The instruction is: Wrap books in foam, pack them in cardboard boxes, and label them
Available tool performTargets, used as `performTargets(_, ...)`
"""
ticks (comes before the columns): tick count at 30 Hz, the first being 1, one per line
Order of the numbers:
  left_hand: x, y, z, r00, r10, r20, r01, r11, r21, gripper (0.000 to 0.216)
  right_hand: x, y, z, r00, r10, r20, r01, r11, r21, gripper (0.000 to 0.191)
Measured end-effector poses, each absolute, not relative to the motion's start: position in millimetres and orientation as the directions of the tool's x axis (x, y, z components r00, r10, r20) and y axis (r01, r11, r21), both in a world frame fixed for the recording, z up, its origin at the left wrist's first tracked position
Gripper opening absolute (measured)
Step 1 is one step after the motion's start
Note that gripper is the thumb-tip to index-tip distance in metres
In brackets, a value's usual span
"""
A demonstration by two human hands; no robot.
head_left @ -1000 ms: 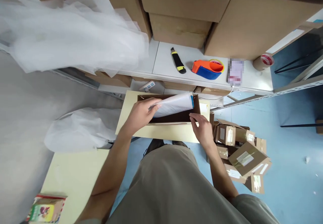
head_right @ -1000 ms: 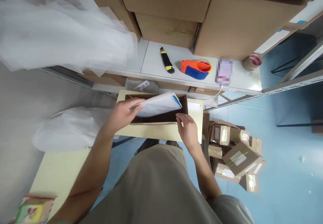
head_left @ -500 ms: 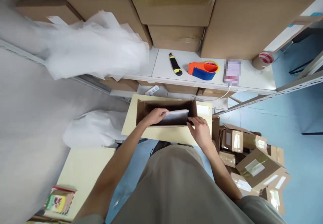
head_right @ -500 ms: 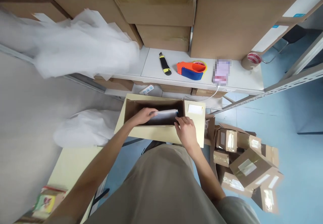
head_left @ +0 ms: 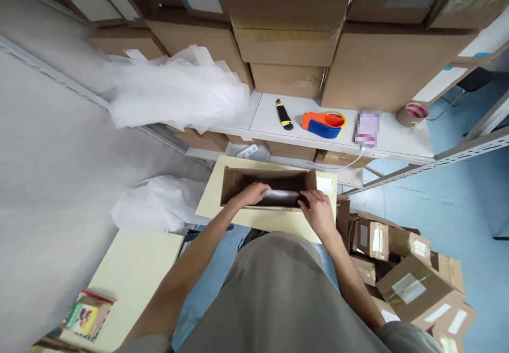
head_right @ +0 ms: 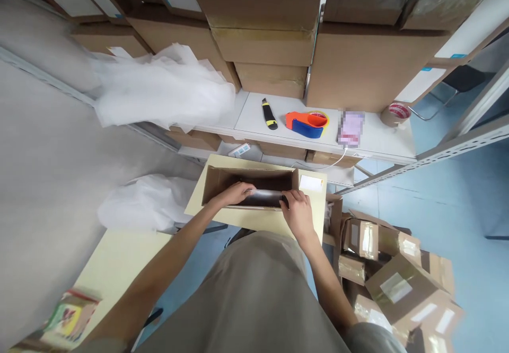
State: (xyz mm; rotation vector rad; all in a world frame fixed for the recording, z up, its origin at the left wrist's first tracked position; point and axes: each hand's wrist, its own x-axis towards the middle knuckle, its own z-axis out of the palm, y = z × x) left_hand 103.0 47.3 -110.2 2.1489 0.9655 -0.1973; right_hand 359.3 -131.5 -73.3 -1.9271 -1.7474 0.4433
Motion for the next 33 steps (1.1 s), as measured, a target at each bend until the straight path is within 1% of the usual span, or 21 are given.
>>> performTargets(5, 105.8, 47.9, -111.1, 0.696, 0.593, -0.404, 0.695, -0.416, 0.587, 0.035, 363.1, -133.1, -73.0, 0.107, 0.989, 0.098, 0.834, -0.036, -0.551, 0.028)
performTargets(8, 106.6, 48.0, -113.3, 0.692, 0.578, -0.432, 0.702, -0.398, 0.591, 0.035, 364.0, -132.0, -72.7, 0.092, 0.992, 0.090, 0.840, -0.028, -0.542, 0.028)
performTargets(10, 104.6, 45.6, -113.8, 0.674, 0.586, -0.450, 0.722, -0.394, 0.569, 0.045, 365.4, -129.1, -72.6, 0.080, 0.993, 0.082, 0.842, -0.024, -0.539, 0.029)
performTargets(12, 99.8, 39.5, -111.4, 0.647, 0.619, -0.445, 0.748, -0.406, 0.525, 0.062, 368.5, -123.5, -72.5, 0.058, 0.996, 0.074, 0.844, -0.009, -0.536, 0.032)
performTargets(14, 92.4, 28.8, -104.9, 0.619, 0.668, -0.412, 0.771, -0.417, 0.482, 0.068, 373.2, -115.1, -72.5, 0.023, 0.997, 0.073, 0.849, 0.019, -0.528, 0.037)
performTargets(16, 83.2, 14.5, -94.7, 0.586, 0.732, -0.348, 0.789, -0.417, 0.451, 0.064, 379.1, -104.4, -72.6, -0.001, 0.996, 0.086, 0.858, 0.045, -0.512, 0.040)
performTargets(19, 66.6, -9.7, -77.5, 0.491, 0.858, -0.151, 0.830, -0.409, 0.378, 0.061, 387.6, -85.4, -73.1, 0.007, 0.990, 0.142, 0.867, 0.065, -0.493, 0.041)
performTargets(22, 48.7, -30.7, -67.6, 0.294, 0.953, 0.067, 0.902, -0.300, 0.310, 0.072, 394.9, -63.8, -74.8, 0.030, 0.980, 0.198, 0.864, 0.074, -0.498, 0.038)
performTargets(24, 38.2, -40.4, -67.3, 0.158, 0.979, 0.128, 0.928, -0.191, 0.319, 0.085, 399.4, -48.4, -76.9, 0.059, 0.977, 0.207, 0.857, 0.057, -0.512, 0.034)
performTargets(26, 30.7, -46.6, -70.4, 0.090, 0.989, 0.119, 0.930, -0.126, 0.345, 0.095, 403.6, -32.9, -79.5, 0.092, 0.976, 0.196, 0.846, 0.027, -0.532, 0.026)
performTargets(28, 26.6, -50.6, -74.0, 0.097, 0.992, 0.082, 0.923, -0.120, 0.366, 0.099, 406.5, -18.7, -82.3, 0.112, 0.979, 0.172, 0.832, 0.003, -0.555, 0.021)
performTargets(31, 25.5, -54.5, -76.5, 0.174, 0.984, 0.029, 0.893, -0.170, 0.416, 0.096, 405.6, -3.3, -86.0, 0.124, 0.982, 0.140, 0.798, -0.015, -0.603, 0.021)
performTargets(33, 26.3, -56.0, -75.8, 0.256, 0.967, -0.007, 0.853, -0.223, 0.471, 0.089, 399.6, 1.6, -88.3, 0.138, 0.981, 0.137, 0.771, -0.019, -0.636, 0.023)
